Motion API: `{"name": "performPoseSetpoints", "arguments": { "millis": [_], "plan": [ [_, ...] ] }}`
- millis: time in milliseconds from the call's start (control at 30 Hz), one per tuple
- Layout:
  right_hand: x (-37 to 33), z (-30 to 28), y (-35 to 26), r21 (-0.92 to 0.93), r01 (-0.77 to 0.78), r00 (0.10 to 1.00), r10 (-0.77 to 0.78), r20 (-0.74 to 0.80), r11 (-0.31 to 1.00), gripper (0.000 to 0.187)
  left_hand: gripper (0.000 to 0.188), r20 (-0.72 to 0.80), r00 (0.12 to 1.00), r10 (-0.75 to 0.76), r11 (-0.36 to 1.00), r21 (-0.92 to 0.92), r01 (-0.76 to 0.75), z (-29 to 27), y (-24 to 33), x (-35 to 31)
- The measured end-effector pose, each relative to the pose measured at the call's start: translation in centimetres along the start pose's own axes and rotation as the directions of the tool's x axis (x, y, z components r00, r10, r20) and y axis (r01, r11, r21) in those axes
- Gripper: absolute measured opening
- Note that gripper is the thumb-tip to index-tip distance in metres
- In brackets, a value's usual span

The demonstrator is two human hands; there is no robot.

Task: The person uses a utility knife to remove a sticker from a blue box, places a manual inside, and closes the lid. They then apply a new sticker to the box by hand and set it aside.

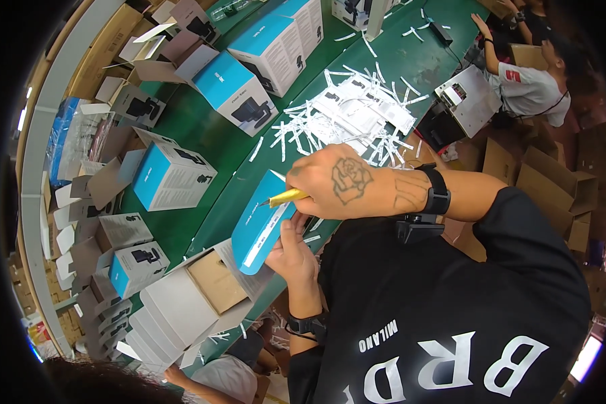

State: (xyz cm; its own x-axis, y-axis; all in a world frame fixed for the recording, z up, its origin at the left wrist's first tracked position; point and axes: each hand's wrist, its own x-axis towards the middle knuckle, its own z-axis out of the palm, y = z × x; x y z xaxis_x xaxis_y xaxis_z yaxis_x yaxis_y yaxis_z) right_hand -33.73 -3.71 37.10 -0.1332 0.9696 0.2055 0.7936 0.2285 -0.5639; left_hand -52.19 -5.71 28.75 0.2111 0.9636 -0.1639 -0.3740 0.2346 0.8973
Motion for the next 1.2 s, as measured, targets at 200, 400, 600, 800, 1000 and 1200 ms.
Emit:
{"name": "performPoseSetpoints", "arguments": {
  "millis": [200, 400, 600, 800, 1000, 1200],
  "plan": [
    [0.3, -0.4, -0.3, -0.084, -0.109, 0.994, 0.111, 0.018, 0.990, 0.017, 0.039, -0.017, 0.999, 0.036, 0.999, -0.003, -0.036, 2.1, -1.1, -0.2],
    [-0.3, -1.6, 1.0, 0.128, -0.164, 0.986, 0.162, 0.028, 0.978, 0.021, 0.042, 0.098, 0.990, -0.099, 0.921, -0.368, 0.128, 4.0, -0.1, 1.0],
    [-0.9, -3.6, -0.4, 0.249, -0.231, 0.973, 0.230, 0.034, 0.941, 0.020, 0.045, 0.225, 0.955, -0.192, 0.862, -0.426, 0.274, 4.3, 1.3, 1.1],
    [-0.6, -5.0, -0.6, -0.006, -0.162, 0.974, 0.161, 0.162, 0.987, 0.020, 0.047, 0.279, 0.939, -0.203, 0.893, -0.342, 0.294, 3.1, 1.1, 0.6],
    [-0.6, -5.0, 0.4, -0.050, -0.176, 0.950, 0.183, 0.251, 0.983, 0.019, 0.047, 0.279, 0.942, -0.184, 0.895, -0.349, 0.278, 3.0, 0.7, 0.6],
    [-0.5, -5.1, 0.9, -0.061, -0.140, 0.942, 0.152, 0.299, 0.988, 0.019, 0.053, 0.343, 0.924, -0.167, 0.895, -0.340, 0.288, 2.8, 1.0, 1.0]
  ]
}}
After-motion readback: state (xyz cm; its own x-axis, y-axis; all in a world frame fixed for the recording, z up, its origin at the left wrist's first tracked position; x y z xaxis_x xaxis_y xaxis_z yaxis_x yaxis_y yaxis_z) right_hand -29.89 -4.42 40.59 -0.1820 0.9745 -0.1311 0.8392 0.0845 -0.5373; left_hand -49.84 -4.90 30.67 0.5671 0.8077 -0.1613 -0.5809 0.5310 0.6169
